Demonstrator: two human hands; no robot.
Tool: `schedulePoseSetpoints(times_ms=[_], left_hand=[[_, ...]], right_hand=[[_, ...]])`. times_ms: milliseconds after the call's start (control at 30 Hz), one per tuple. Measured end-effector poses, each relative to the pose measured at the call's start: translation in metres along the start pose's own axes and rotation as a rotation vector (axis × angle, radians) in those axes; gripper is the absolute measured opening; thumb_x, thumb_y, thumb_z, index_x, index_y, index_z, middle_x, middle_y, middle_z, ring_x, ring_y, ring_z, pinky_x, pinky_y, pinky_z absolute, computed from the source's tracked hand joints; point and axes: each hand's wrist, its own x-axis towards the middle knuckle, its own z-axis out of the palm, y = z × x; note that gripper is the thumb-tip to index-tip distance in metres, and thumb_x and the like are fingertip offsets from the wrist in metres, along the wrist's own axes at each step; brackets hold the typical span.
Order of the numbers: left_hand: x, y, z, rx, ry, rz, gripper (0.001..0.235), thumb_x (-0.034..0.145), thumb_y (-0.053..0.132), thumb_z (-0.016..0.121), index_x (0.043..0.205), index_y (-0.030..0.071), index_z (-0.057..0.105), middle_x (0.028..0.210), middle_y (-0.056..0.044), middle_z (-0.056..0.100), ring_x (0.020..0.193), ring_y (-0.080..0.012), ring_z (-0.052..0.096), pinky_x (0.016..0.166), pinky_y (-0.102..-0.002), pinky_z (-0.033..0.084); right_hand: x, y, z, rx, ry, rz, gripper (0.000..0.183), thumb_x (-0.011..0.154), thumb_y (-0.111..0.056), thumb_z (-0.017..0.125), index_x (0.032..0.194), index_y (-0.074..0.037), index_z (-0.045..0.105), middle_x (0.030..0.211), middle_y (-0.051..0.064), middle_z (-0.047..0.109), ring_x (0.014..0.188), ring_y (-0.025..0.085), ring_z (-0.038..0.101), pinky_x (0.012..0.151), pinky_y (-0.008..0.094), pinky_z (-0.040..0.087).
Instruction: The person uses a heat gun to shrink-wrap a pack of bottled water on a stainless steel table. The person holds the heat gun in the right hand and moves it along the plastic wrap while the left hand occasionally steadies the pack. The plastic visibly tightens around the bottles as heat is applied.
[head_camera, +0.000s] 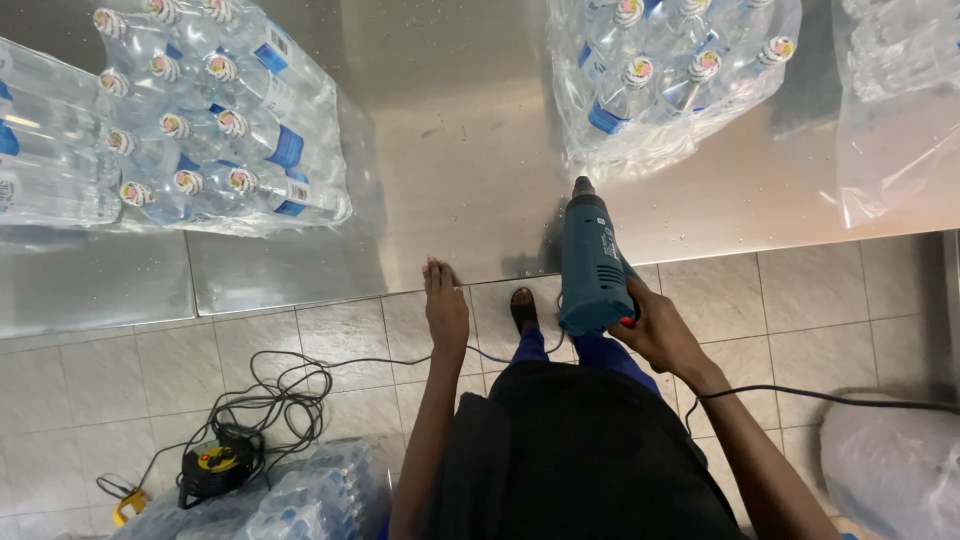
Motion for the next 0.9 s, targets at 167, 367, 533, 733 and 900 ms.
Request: schedulePoseSetpoints(times_ms=[167, 367, 533, 733, 900], left_hand=[[0.002, -0.004, 0.007, -0.01, 0.01, 0.003, 0.066, 0.105, 0.009, 0.069, 0.165, 0.003, 0.042, 0.179, -0.017, 0.029, 0.165, -0.0369, 0.028, 0.133, -0.046, 0.035], [0.001, -0.006, 0.008, 0.003, 0.02, 0.021, 0.066, 0.106, 0.009, 0.069, 0.166, 0.003, 0.041, 0.18, -0.017, 0.028, 0.165, -0.0363, 0.028, 0.132, -0.046, 0.035], [0.0, -0.004, 0.001, -0.053, 0.025, 0.027, 0.067, 0.106, 0.008, 0.068, 0.167, 0.003, 0.041, 0.179, -0.017, 0.028, 0.164, -0.0382, 0.029, 0.13, -0.048, 0.037], [0.0, 0.0, -0.001, -0.02, 0.044, 0.027, 0.066, 0.105, 0.009, 0.07, 0.165, 0.003, 0.043, 0.179, -0.017, 0.03, 0.163, -0.0376, 0.032, 0.13, -0.047, 0.039], [-0.002, -0.001, -0.001, -0.029, 0.042, 0.035, 0.066, 0.105, 0.008, 0.069, 0.165, 0.003, 0.042, 0.179, -0.018, 0.029, 0.163, -0.0384, 0.032, 0.131, -0.047, 0.039]], right_hand=[[0.005, -0.007, -0.001, 0.011, -0.001, -0.036, 0.04, 0.083, -0.014, 0.081, 0.118, -0.003, 0.066, 0.091, 0.037, 0.073, 0.089, 0.055, 0.073, 0.073, 0.06, 0.055], [0.017, 0.003, 0.007, -0.026, 0.004, -0.058, 0.044, 0.084, -0.016, 0.08, 0.124, -0.004, 0.067, 0.099, 0.035, 0.075, 0.099, 0.057, 0.074, 0.076, 0.063, 0.057], [0.022, -0.002, 0.015, -0.036, -0.001, -0.073, 0.057, 0.085, -0.02, 0.078, 0.137, -0.004, 0.063, 0.111, 0.039, 0.074, 0.111, 0.062, 0.07, 0.085, 0.068, 0.058], [0.005, -0.01, 0.005, -0.038, 0.048, -0.067, 0.057, 0.086, -0.018, 0.078, 0.139, -0.005, 0.064, 0.111, 0.037, 0.075, 0.11, 0.061, 0.071, 0.086, 0.068, 0.059], [-0.016, 0.01, -0.002, -0.032, 0.099, -0.065, 0.045, 0.084, -0.017, 0.078, 0.126, -0.003, 0.065, 0.104, 0.038, 0.072, 0.102, 0.063, 0.07, 0.08, 0.067, 0.057]])
